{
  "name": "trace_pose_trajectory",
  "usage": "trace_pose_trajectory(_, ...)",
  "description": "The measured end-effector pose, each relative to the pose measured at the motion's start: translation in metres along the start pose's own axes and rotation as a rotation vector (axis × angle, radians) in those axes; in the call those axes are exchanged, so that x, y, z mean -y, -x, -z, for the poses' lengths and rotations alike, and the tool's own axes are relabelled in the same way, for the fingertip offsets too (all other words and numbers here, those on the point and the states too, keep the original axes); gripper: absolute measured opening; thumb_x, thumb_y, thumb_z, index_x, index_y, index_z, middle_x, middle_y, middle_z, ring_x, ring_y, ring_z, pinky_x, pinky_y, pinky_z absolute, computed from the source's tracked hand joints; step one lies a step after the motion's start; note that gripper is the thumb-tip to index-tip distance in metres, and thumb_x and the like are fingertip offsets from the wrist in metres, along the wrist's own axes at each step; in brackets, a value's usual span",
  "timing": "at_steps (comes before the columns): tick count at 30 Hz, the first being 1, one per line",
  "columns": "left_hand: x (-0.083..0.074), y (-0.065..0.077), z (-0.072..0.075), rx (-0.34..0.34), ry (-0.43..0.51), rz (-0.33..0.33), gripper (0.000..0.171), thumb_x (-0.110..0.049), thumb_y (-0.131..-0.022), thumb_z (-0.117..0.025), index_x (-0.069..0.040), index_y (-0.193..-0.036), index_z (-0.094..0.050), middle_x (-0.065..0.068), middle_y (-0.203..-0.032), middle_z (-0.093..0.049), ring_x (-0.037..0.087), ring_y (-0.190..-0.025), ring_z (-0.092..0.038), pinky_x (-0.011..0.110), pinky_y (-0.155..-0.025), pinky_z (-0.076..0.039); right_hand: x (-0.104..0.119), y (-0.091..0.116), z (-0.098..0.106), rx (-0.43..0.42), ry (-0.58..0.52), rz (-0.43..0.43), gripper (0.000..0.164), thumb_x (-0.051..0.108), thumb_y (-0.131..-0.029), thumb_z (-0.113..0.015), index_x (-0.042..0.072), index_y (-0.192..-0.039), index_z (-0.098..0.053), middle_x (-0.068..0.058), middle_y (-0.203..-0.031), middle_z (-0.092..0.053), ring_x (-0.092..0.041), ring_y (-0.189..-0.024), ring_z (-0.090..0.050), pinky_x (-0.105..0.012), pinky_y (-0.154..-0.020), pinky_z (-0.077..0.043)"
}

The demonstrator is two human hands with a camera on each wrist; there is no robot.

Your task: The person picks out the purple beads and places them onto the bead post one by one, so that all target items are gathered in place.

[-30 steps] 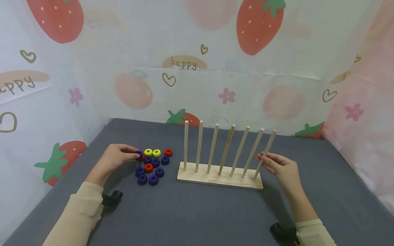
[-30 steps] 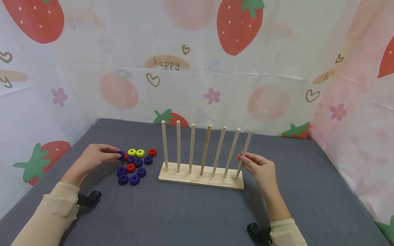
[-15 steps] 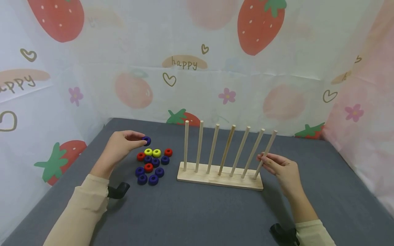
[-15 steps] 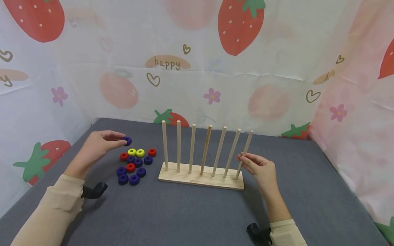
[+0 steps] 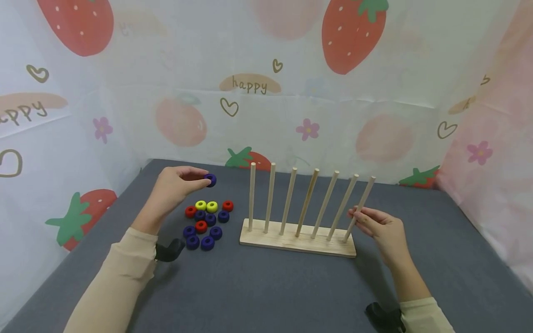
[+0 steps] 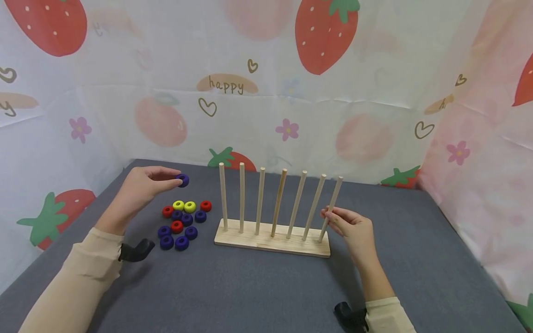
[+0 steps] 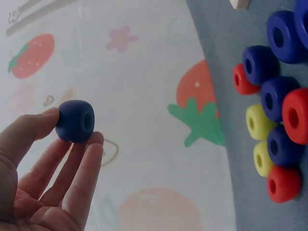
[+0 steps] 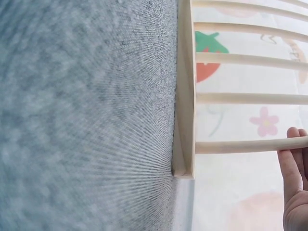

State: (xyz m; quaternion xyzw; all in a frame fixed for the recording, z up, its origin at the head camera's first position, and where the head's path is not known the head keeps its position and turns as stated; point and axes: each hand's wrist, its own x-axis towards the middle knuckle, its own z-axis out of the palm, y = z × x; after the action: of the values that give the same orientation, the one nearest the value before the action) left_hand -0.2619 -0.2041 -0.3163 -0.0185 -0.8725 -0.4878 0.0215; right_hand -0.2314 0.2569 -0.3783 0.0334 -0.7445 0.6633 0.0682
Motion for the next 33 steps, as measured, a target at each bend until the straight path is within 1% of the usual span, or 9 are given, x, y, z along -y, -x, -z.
trace_pose_trajectory(5,-0.008,-0.002,-0.003,-0.013,0.007,-0.015,0.047,-0.048,-0.087,-0.074,-0.016,-0.121,-0.070,0.009,-0.122,-0.070,0.025,-0.116,-0.059,0.041,-0.097,-0.046,0.000,0.000,0.000,0.002,0.008,0.005,0.036,0.027,-0.092,-0.072,0.004,-0.119,-0.071,0.017,-0.098,-0.075,0.002,-0.097,-0.071,-0.015,-0.083,-0.055)
trace_pose_trajectory(9,-0.016,-0.001,-0.005,-0.025,0.005,-0.038,0.048,-0.051,-0.086,-0.073,-0.018,-0.121,-0.071,0.007,-0.123,-0.070,0.024,-0.115,-0.061,0.044,-0.099,-0.047,0.000,-0.001,0.000,0.004,0.006,0.005,0.036,0.027,-0.092,-0.071,0.003,-0.119,-0.070,0.017,-0.098,-0.075,0.002,-0.097,-0.071,-0.016,-0.083,-0.055)
trace_pose_trajectory(12,-0.023,-0.001,-0.008,-0.035,0.017,-0.061,0.047,-0.051,-0.086,-0.074,-0.018,-0.120,-0.071,0.006,-0.122,-0.070,0.023,-0.113,-0.062,0.043,-0.098,-0.048,0.000,-0.001,0.001,0.003,-0.006,0.001,0.038,0.026,-0.092,-0.072,0.000,-0.120,-0.069,0.017,-0.098,-0.075,0.002,-0.096,-0.071,-0.016,-0.083,-0.055)
trace_pose_trajectory(16,-0.030,-0.001,-0.011,-0.042,0.037,-0.083,0.045,-0.050,-0.085,-0.075,-0.018,-0.117,-0.072,0.007,-0.118,-0.071,0.022,-0.111,-0.061,0.039,-0.094,-0.048,0.000,0.000,0.000,0.000,-0.003,0.002,0.042,0.026,-0.092,-0.071,-0.003,-0.122,-0.067,0.017,-0.097,-0.075,0.002,-0.096,-0.071,-0.016,-0.083,-0.055)
trace_pose_trajectory(23,-0.042,0.001,-0.013,-0.047,0.064,-0.112,0.045,-0.049,-0.085,-0.076,-0.016,-0.115,-0.073,0.007,-0.115,-0.073,0.022,-0.111,-0.061,0.040,-0.094,-0.047,0.000,-0.001,0.000,0.001,-0.009,0.007,0.035,0.025,-0.092,-0.072,0.003,-0.118,-0.071,0.016,-0.098,-0.076,0.001,-0.096,-0.071,-0.017,-0.084,-0.055)
trace_pose_trajectory(29,-0.052,0.002,-0.014,-0.059,0.092,-0.129,0.041,-0.047,-0.084,-0.077,-0.017,-0.113,-0.075,0.001,-0.108,-0.076,0.018,-0.108,-0.061,0.038,-0.092,-0.046,0.000,-0.001,0.001,0.003,-0.034,0.000,0.033,0.024,-0.091,-0.072,0.004,-0.117,-0.072,0.015,-0.098,-0.076,0.001,-0.096,-0.071,-0.017,-0.084,-0.055)
trace_pose_trajectory(33,-0.059,0.003,-0.015,-0.057,0.094,-0.151,0.041,-0.046,-0.084,-0.077,-0.017,-0.113,-0.075,0.001,-0.107,-0.076,0.017,-0.109,-0.061,0.036,-0.091,-0.046,0.000,-0.002,0.001,0.004,-0.024,-0.001,0.034,0.025,-0.092,-0.072,0.003,-0.118,-0.071,0.015,-0.098,-0.076,0.001,-0.096,-0.071,-0.017,-0.084,-0.055)
